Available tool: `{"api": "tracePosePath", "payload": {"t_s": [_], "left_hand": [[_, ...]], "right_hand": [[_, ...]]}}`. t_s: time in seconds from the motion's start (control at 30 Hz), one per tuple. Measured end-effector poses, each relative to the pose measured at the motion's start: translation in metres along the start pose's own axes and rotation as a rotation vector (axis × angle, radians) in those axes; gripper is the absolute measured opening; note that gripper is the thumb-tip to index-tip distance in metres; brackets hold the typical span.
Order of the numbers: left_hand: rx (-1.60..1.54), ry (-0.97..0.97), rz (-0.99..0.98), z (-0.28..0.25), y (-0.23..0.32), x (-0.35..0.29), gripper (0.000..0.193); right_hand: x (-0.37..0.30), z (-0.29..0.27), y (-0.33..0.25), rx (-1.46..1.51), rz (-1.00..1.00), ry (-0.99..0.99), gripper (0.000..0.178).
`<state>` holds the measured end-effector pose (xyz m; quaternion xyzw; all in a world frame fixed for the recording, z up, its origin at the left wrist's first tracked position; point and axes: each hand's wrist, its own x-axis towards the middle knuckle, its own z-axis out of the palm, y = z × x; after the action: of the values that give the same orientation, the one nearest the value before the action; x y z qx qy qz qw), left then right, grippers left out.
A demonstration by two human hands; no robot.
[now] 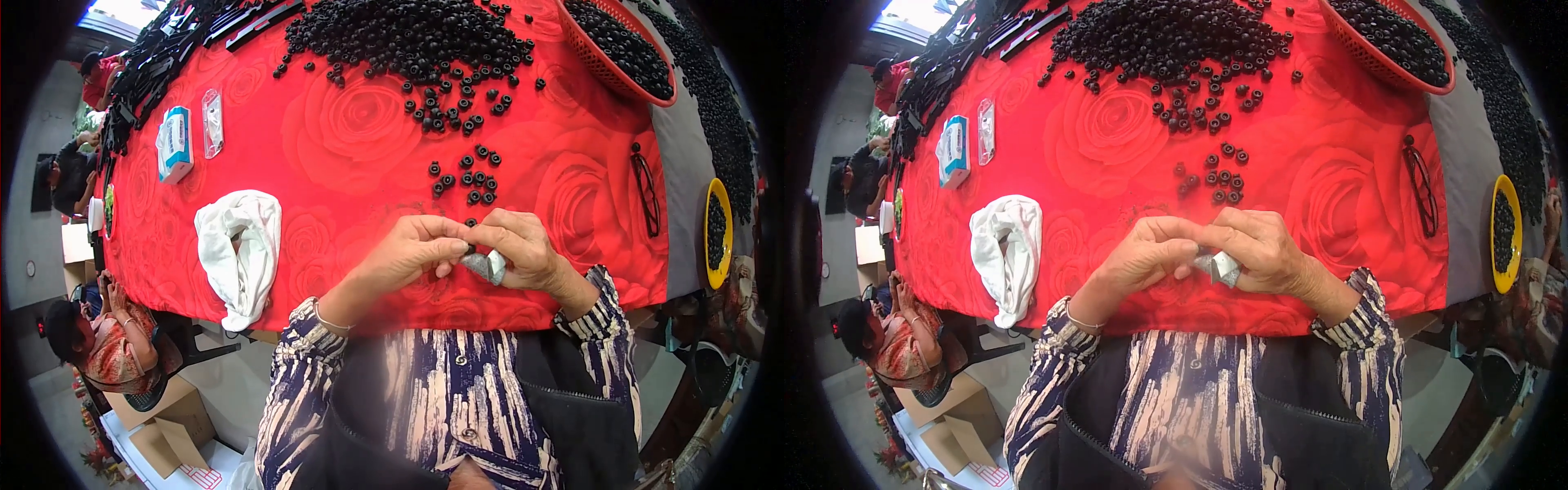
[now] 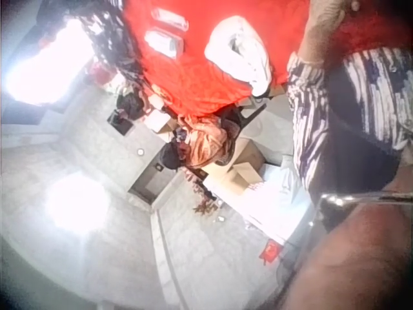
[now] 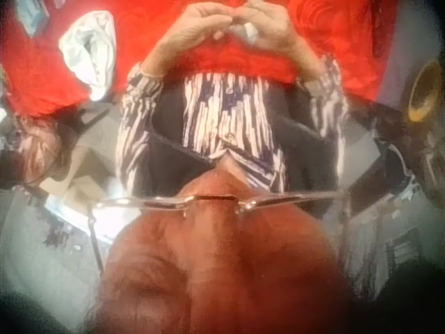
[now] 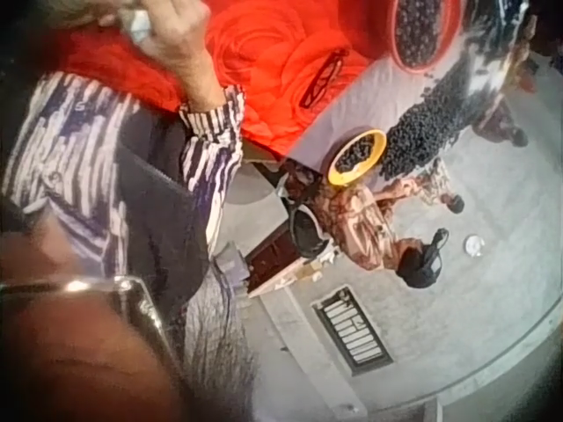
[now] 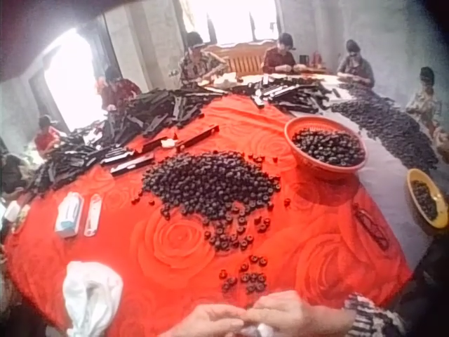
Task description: The person picks up small black rubber pieces one at a time from a table, wipes each one with a small cloth by hand, and places them back onto the table.
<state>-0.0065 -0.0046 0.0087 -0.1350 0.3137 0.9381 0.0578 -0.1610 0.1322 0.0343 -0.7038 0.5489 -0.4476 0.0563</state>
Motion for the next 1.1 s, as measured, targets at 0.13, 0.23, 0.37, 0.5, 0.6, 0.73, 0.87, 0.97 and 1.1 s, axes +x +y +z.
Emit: {"api": "tracePosePath", "payload": {"t_s": [0.13, 0.23, 0.37, 0.5, 0.6, 0.73, 0.87, 0.97, 1.1], "left_hand": [[0.100, -0.015, -0.048, 0.001, 0.004, -0.003, 0.021], [-0.018, -0.042, -0.033, 0.003, -0.002, -0.002, 0.022], [-0.014, -0.031, 0.039, 0.009, -0.006, -0.002, 0.022], [0.009, 0.084, 0.116, 0.012, -0.009, -0.002, 0.020], [0.032, 0.116, 0.172, 0.016, -0.010, -0.004, 0.019], [0.090, 0.127, 0.190, 0.014, -0.008, -0.005, 0.019], [0.123, 0.132, 0.205, 0.014, -0.006, -0.007, 0.020], [0.143, 0.139, 0.197, 0.013, -0.007, -0.007, 0.021], [0.154, 0.149, 0.183, 0.012, -0.006, -0.008, 0.021]], "right_hand": [[0.000, -0.003, -0.002, 0.124, 0.033, -0.018, 0.031], [-0.001, -0.005, -0.002, 0.162, 0.050, -0.027, 0.031], [0.000, -0.003, -0.003, 0.104, 0.019, 0.049, 0.034], [-0.003, -0.001, -0.004, -0.083, -0.076, 0.076, 0.036], [-0.005, -0.001, -0.006, -0.149, -0.101, 0.104, 0.036], [-0.004, -0.007, -0.004, -0.058, 0.050, 0.046, 0.032], [0.003, -0.017, -0.006, 0.243, 0.404, -0.075, 0.036], [0.002, -0.022, -0.003, 0.464, 0.567, -0.133, 0.038], [-0.001, -0.015, 0.004, 0.387, 0.444, -0.145, 0.031]]}}
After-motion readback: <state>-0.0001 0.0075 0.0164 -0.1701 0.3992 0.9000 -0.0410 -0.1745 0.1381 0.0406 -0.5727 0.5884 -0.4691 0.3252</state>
